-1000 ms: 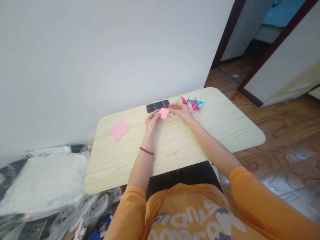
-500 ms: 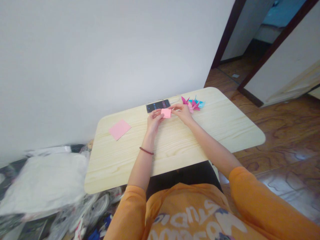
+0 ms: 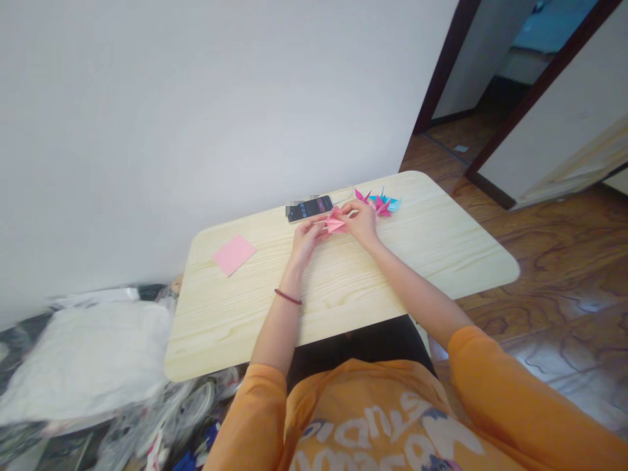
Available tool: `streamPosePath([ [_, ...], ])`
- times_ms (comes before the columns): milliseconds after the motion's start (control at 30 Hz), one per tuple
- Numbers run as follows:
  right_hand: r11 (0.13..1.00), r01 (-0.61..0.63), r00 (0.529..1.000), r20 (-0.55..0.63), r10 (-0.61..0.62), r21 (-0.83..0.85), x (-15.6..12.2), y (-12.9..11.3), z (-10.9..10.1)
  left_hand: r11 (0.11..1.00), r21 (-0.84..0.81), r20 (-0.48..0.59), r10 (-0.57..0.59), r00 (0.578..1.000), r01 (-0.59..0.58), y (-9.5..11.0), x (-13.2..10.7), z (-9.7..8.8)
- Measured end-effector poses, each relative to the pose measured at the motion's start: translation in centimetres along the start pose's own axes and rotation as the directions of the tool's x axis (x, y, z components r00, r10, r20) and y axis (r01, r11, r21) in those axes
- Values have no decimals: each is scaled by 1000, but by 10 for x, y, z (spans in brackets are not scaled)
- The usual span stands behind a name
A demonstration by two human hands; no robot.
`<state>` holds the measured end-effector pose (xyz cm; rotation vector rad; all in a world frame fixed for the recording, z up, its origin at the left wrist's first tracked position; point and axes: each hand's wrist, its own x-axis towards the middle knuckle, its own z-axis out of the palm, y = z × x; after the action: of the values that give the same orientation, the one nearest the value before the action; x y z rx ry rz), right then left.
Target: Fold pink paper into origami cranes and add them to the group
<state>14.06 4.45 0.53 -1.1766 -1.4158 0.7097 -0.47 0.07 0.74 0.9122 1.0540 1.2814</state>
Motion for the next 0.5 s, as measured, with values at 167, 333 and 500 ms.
streamPosePath([
  [167, 1000, -17, 1000, -20, 17, 0, -1, -3, -1, 999, 24, -26, 30, 999, -29, -1, 0, 3],
  [333, 999, -9, 1000, 3, 9, 43, -3, 3, 4, 999, 28, -80, 47, 996, -45, -5, 0, 3],
  [500, 997, -17, 999, 44, 14, 77, -7, 1, 8, 992, 88, -139, 100, 985, -89, -13, 5, -2],
])
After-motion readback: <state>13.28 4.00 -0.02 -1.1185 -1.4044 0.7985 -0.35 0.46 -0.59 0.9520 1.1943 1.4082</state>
